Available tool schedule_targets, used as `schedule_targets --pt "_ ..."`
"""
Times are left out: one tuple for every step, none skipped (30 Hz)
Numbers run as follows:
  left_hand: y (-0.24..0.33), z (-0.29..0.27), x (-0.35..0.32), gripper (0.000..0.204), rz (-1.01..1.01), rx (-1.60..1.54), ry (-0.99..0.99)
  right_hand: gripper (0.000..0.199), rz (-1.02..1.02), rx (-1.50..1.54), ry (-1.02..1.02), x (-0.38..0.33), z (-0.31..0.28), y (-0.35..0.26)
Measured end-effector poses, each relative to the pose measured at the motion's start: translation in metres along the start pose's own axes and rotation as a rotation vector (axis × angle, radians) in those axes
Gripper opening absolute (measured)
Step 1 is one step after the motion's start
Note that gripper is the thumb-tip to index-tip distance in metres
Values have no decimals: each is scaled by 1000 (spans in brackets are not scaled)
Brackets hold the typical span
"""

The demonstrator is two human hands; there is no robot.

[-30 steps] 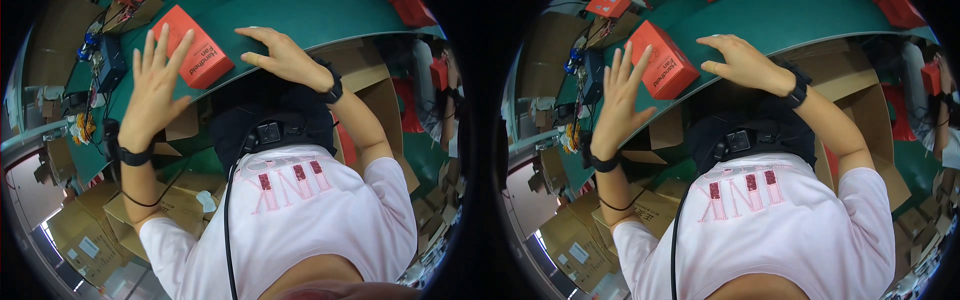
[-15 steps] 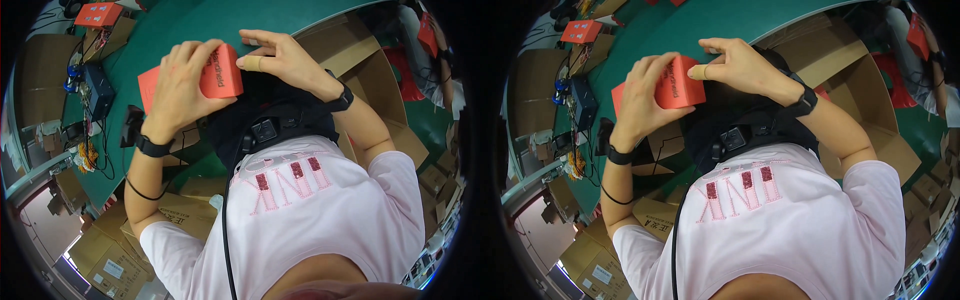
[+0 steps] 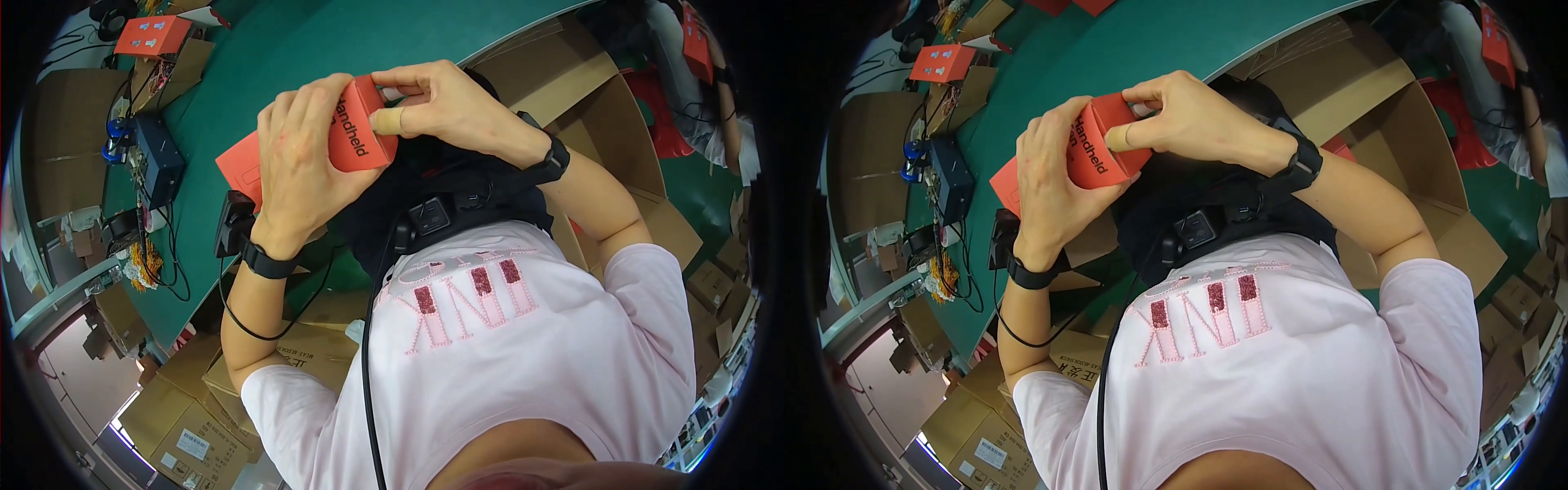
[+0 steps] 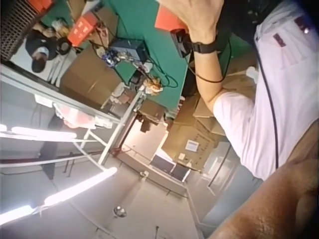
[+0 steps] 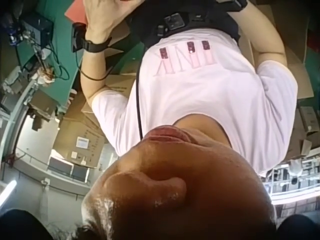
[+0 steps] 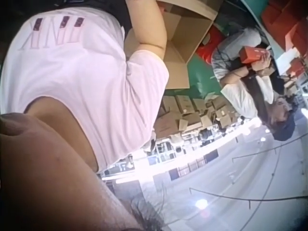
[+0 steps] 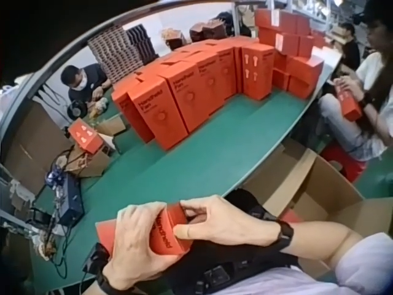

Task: Packaging devices into individual boxes and then stacking them into a larger cardboard shipping container.

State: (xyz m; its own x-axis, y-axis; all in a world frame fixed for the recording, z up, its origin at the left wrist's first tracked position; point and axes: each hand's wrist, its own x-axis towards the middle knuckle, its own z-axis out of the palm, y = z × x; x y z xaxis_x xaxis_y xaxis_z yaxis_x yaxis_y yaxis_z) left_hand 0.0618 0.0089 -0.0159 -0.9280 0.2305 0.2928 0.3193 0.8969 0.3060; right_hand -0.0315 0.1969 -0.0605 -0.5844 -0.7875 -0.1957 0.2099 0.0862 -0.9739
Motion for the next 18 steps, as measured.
schedule_targets --pt "1 0 0 68 8 8 -4 67 -5 -40 12 -2 0 -2" --pt "1 0 -1 68 13 9 -5 67 -10 -80 24 -3 1 -4" --pt "2 0 -1 68 33 16 -14 67 -12 -79 29 -5 2 -8" --pt "3 0 -2 69 54 23 -23 65 -13 -108 11 -7 3 -12" --pt "3 -2 -1 69 63 22 -24 64 -14 -139 -3 -8 3 -15" --pt "4 -3 -1 70 67 33 -20 64 -16 -138 6 -7 3 -15" --pt "3 -4 1 71 71 45 -16 62 -79 -216 0 -4 2 -14" --pt "2 -3 1 71 80 46 -18 60 -143 -292 -8 -1 1 -13" --pt "0 -1 0 77 80 52 2 60 -146 -290 0 2 -2 -11" --pt "-1 0 0 84 80 57 22 58 -147 -338 -4 7 -7 -10" --pt "-1 -1 0 84 85 58 20 57 -147 -386 -12 9 -9 -9" --pt "0 -2 0 86 65 60 17 49 -170 -419 -2 9 -9 -11" --pt "0 -4 -1 87 45 64 14 44 -164 -371 -8 12 -15 -8" --pt "-2 -8 -2 84 16 42 41 39 -156 -327 -20 15 -23 -8" --pt "-8 -14 -5 81 -13 21 69 33 -97 -203 -33 14 -35 -12" --pt "-14 -19 -9 83 -69 -31 67 31 -49 -111 42 11 -38 -13" --pt "-16 -20 -10 83 -69 -23 65 31 -55 -106 40 11 -35 -12" --pt "-18 -20 -11 86 -61 -48 75 41 -482 -630 292 11 -32 -8"
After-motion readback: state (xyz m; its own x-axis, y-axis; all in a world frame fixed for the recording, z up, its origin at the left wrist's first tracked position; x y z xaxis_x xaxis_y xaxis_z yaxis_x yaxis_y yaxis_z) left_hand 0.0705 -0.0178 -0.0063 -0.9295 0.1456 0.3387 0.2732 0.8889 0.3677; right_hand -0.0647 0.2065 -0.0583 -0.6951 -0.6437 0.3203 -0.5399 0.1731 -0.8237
